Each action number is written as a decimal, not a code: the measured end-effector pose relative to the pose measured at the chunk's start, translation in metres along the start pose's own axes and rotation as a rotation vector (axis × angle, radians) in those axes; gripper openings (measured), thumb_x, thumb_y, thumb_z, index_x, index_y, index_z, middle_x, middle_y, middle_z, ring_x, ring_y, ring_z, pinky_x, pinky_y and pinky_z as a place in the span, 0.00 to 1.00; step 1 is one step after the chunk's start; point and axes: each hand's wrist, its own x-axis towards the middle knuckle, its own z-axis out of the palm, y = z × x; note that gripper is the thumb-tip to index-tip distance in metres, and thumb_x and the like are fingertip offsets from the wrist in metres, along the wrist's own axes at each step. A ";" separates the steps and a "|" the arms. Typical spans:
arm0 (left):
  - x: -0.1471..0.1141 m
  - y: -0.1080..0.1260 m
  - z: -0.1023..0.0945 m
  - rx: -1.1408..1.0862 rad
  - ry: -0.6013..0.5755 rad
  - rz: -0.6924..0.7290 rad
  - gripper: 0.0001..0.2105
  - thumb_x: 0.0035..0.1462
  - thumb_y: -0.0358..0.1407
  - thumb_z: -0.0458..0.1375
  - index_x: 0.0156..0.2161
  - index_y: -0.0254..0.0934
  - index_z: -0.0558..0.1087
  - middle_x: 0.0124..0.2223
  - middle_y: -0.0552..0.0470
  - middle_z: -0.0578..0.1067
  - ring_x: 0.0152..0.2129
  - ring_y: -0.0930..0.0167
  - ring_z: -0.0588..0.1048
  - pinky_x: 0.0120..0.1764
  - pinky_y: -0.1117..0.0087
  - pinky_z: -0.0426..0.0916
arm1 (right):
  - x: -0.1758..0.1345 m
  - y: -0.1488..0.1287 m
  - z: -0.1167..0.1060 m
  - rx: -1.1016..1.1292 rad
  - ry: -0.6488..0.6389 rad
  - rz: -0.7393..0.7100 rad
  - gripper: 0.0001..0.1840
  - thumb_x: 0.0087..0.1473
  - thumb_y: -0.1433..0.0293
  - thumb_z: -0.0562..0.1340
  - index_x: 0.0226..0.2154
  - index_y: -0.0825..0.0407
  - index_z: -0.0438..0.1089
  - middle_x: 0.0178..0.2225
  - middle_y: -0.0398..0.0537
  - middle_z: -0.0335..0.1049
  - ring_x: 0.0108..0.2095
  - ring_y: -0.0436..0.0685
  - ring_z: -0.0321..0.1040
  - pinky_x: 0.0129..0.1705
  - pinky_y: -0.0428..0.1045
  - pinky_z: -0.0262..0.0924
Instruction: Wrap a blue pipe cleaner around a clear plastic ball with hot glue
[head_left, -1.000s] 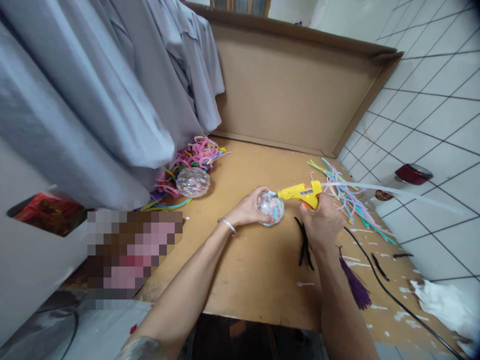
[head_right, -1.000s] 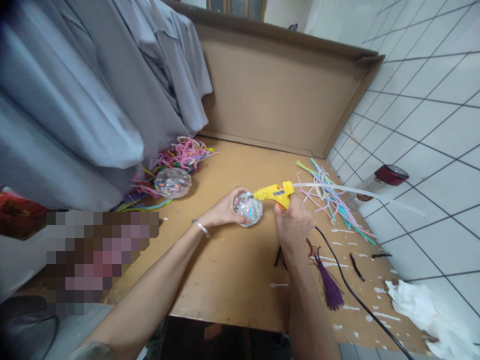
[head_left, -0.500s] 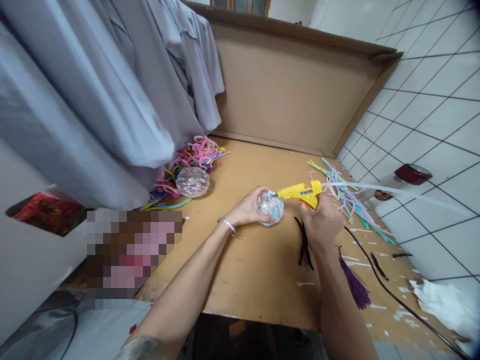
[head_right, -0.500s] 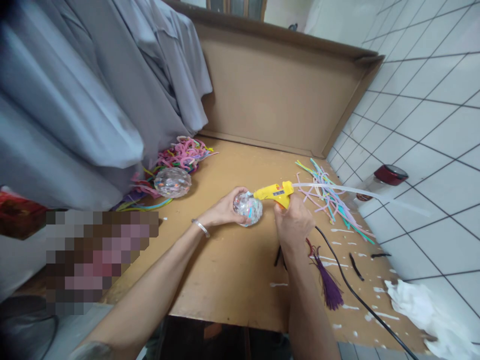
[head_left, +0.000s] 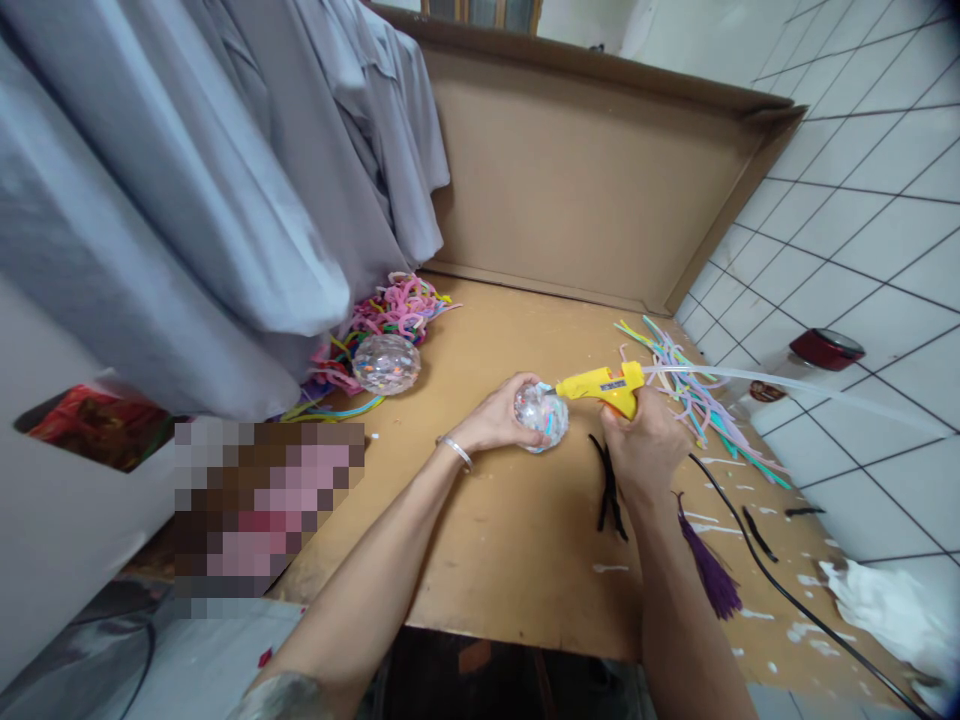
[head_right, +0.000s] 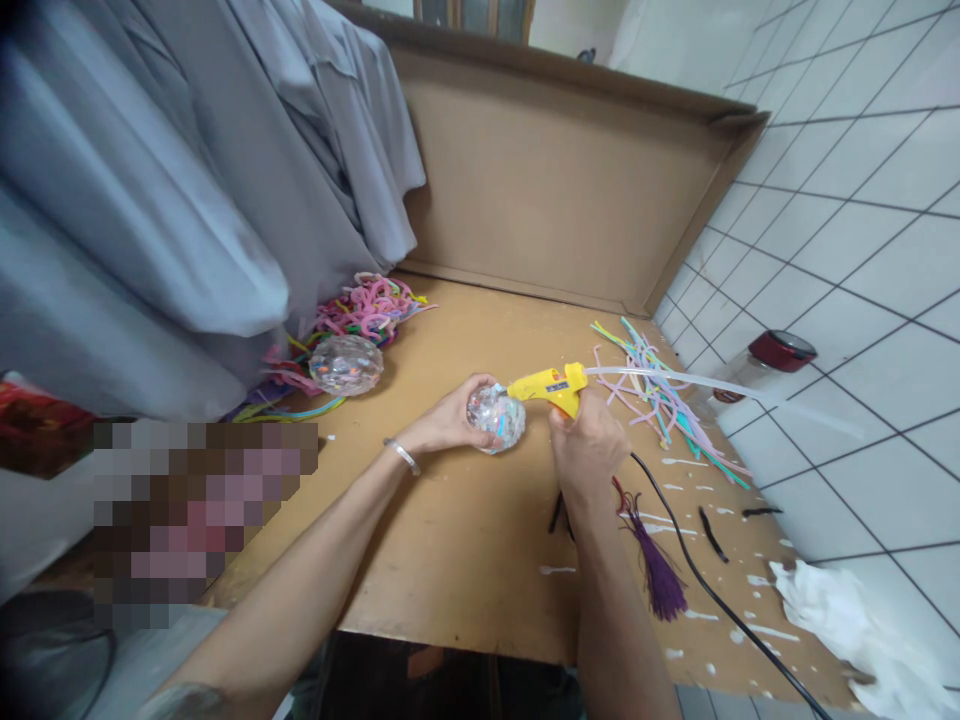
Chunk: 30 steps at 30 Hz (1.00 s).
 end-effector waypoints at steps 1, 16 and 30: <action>0.000 0.000 0.000 0.004 -0.001 0.002 0.39 0.34 0.37 0.71 0.55 0.37 0.62 0.50 0.46 0.71 0.48 0.60 0.71 0.52 0.59 0.66 | 0.000 0.000 0.000 0.000 -0.003 0.001 0.12 0.52 0.62 0.56 0.34 0.53 0.68 0.25 0.48 0.69 0.25 0.56 0.60 0.28 0.47 0.43; 0.000 -0.002 0.001 -0.021 0.002 -0.003 0.40 0.34 0.37 0.71 0.56 0.38 0.62 0.50 0.47 0.71 0.47 0.61 0.71 0.53 0.58 0.65 | 0.001 0.000 -0.001 0.041 -0.006 0.032 0.11 0.51 0.63 0.57 0.34 0.52 0.67 0.25 0.48 0.68 0.26 0.56 0.60 0.28 0.48 0.45; 0.000 0.000 0.000 -0.009 0.000 -0.005 0.40 0.34 0.37 0.71 0.56 0.37 0.62 0.50 0.46 0.71 0.47 0.61 0.71 0.53 0.58 0.65 | 0.000 0.000 -0.002 0.032 -0.008 0.011 0.11 0.52 0.63 0.56 0.35 0.53 0.68 0.26 0.47 0.68 0.26 0.56 0.59 0.29 0.48 0.44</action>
